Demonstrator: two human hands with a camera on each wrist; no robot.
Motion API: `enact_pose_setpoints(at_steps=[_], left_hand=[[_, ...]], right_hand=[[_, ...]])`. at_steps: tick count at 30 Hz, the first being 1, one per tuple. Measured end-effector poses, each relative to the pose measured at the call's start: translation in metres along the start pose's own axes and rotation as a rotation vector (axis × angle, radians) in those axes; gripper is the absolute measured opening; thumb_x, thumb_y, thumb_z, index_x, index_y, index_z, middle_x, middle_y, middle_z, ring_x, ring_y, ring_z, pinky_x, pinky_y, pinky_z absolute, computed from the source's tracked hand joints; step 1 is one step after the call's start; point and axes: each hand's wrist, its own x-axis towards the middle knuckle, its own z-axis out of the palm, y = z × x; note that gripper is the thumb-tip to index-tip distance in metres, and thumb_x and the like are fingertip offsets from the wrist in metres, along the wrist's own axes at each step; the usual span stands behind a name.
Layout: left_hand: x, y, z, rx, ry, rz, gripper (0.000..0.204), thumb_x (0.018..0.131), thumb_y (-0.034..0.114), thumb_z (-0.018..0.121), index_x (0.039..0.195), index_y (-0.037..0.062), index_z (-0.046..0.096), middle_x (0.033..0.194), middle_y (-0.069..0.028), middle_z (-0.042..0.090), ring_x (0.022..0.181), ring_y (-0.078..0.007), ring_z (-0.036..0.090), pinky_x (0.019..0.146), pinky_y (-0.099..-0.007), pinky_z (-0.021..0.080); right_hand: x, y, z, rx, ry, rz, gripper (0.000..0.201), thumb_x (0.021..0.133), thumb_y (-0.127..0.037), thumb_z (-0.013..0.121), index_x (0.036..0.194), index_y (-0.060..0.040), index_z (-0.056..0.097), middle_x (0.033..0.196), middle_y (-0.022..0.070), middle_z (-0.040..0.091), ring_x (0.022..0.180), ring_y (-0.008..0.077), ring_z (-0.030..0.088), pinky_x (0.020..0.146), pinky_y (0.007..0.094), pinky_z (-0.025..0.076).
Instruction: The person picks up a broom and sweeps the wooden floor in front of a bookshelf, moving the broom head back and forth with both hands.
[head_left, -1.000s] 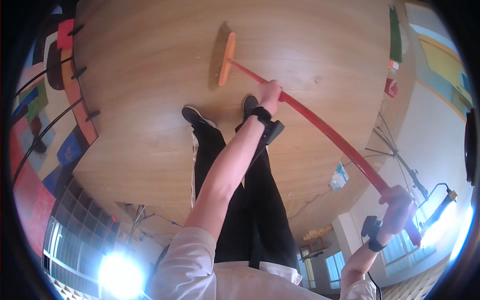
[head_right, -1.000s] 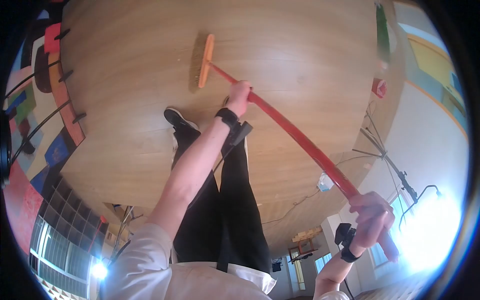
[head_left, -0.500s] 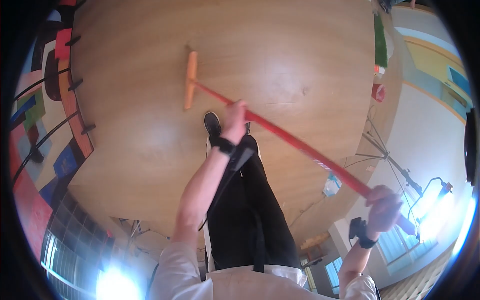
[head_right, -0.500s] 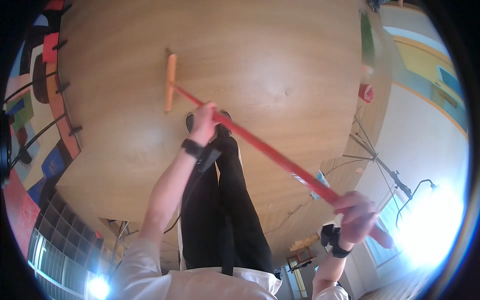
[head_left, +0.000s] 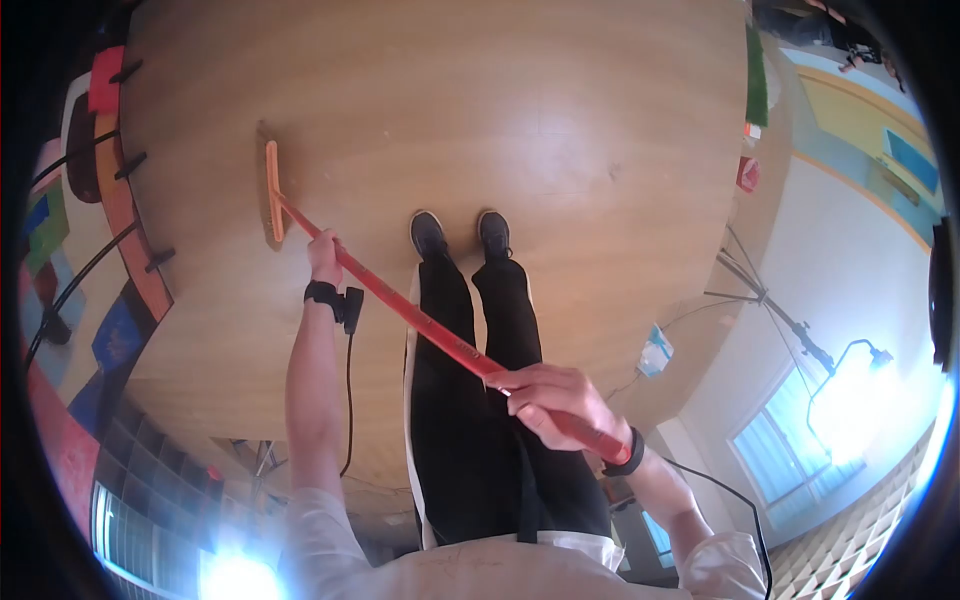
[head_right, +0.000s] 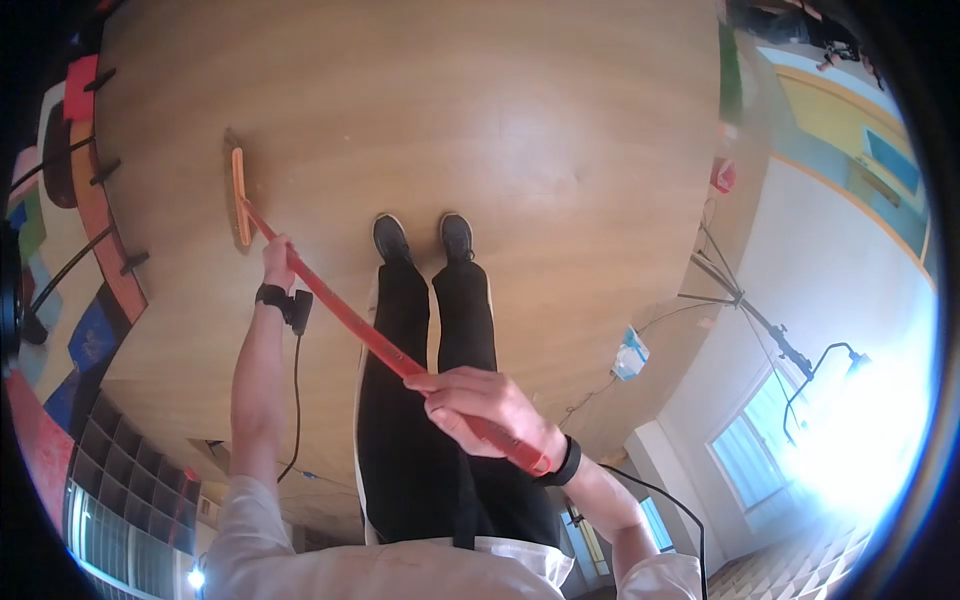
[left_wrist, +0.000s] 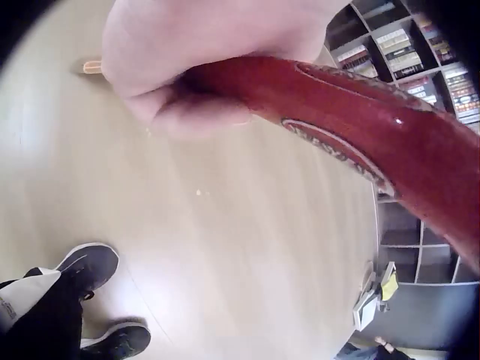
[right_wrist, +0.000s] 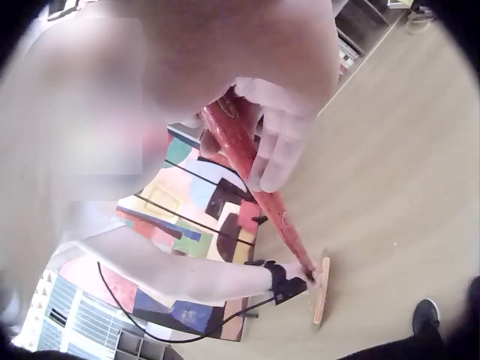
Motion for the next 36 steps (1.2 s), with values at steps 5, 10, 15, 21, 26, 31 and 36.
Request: enact_pose_setpoints(at_steps=[5, 10, 15, 21, 26, 31, 36], left_hand=[[0.004, -0.014, 0.018, -0.045, -0.03, 0.018, 0.01, 0.076, 0.004, 0.052, 0.067, 0.0068, 0.048, 0.057, -0.0039, 0.046, 0.048, -0.0164, 0.046, 0.047, -0.0314, 0.04], [-0.019, -0.036, 0.068, -0.034, -0.043, 0.014, 0.009, 0.075, 0.005, 0.053, 0.068, 0.0059, 0.049, 0.057, -0.0052, 0.048, 0.048, -0.017, 0.048, 0.047, -0.031, 0.039], [-0.066, -0.076, 0.157, -0.018, -0.058, -0.018, 0.007, 0.076, 0.007, 0.051, 0.069, 0.0057, 0.051, 0.058, -0.0048, 0.049, 0.047, -0.0179, 0.048, 0.046, -0.0328, 0.042], [-0.141, -0.146, 0.299, 0.057, -0.071, 0.0, 0.016, 0.078, 0.017, 0.052, 0.066, 0.0071, 0.054, 0.059, -0.0054, 0.049, 0.052, -0.0207, 0.05, 0.043, -0.0391, 0.039], [-0.212, -0.177, 0.422, -0.089, -0.096, -0.055, 0.014, 0.075, 0.01, 0.052, 0.063, 0.0051, 0.051, 0.056, -0.0062, 0.049, 0.047, -0.0198, 0.048, 0.041, -0.0367, 0.037], [-0.246, -0.159, 0.444, -0.154, -0.132, -0.12, 0.013, 0.075, 0.008, 0.051, 0.063, 0.0042, 0.05, 0.056, -0.0061, 0.049, 0.045, -0.0175, 0.047, 0.041, -0.0338, 0.037], [-0.265, -0.125, 0.4, -0.133, -0.066, -0.032, 0.014, 0.076, 0.009, 0.052, 0.064, 0.0043, 0.049, 0.056, -0.0045, 0.048, 0.045, -0.0162, 0.047, 0.039, -0.0325, 0.035]], right_hand=[[-0.002, 0.003, -0.016, -0.025, 0.063, -0.014, 0.033, 0.093, -0.02, 0.051, 0.068, 0.0008, 0.057, 0.098, 0.018, 0.067, 0.071, 0.0261, 0.065, 0.063, 0.0327, 0.053], [-0.028, 0.006, -0.057, -0.025, 0.149, 0.014, 0.037, 0.093, -0.022, 0.048, 0.065, -0.0005, 0.057, 0.092, 0.0177, 0.068, 0.065, 0.026, 0.064, 0.057, 0.033, 0.052], [-0.073, 0.012, -0.139, -0.039, 0.154, 0.024, 0.035, 0.092, -0.021, 0.05, 0.067, 0.0013, 0.059, 0.092, 0.015, 0.069, 0.065, 0.0237, 0.064, 0.059, 0.0315, 0.052], [-0.142, 0.004, -0.26, -0.189, 0.238, 0.087, 0.036, 0.091, -0.023, 0.049, 0.064, -0.0013, 0.057, 0.087, 0.0155, 0.069, 0.067, 0.0254, 0.065, 0.06, 0.0324, 0.052], [-0.189, -0.01, -0.347, -0.252, 0.306, 0.114, 0.038, 0.09, -0.025, 0.049, 0.062, -0.0013, 0.055, 0.084, 0.0182, 0.069, 0.064, 0.024, 0.063, 0.058, 0.0315, 0.051], [-0.204, -0.007, -0.379, -0.235, 0.349, 0.04, 0.043, 0.092, -0.028, 0.045, 0.059, -0.0021, 0.053, 0.08, 0.0183, 0.068, 0.062, 0.0234, 0.062, 0.056, 0.0301, 0.05], [-0.184, -0.016, -0.367, -0.261, 0.226, -0.262, 0.045, 0.093, -0.033, 0.045, 0.059, -0.0051, 0.055, 0.078, 0.0156, 0.069, 0.054, 0.0201, 0.06, 0.048, 0.0287, 0.047]])
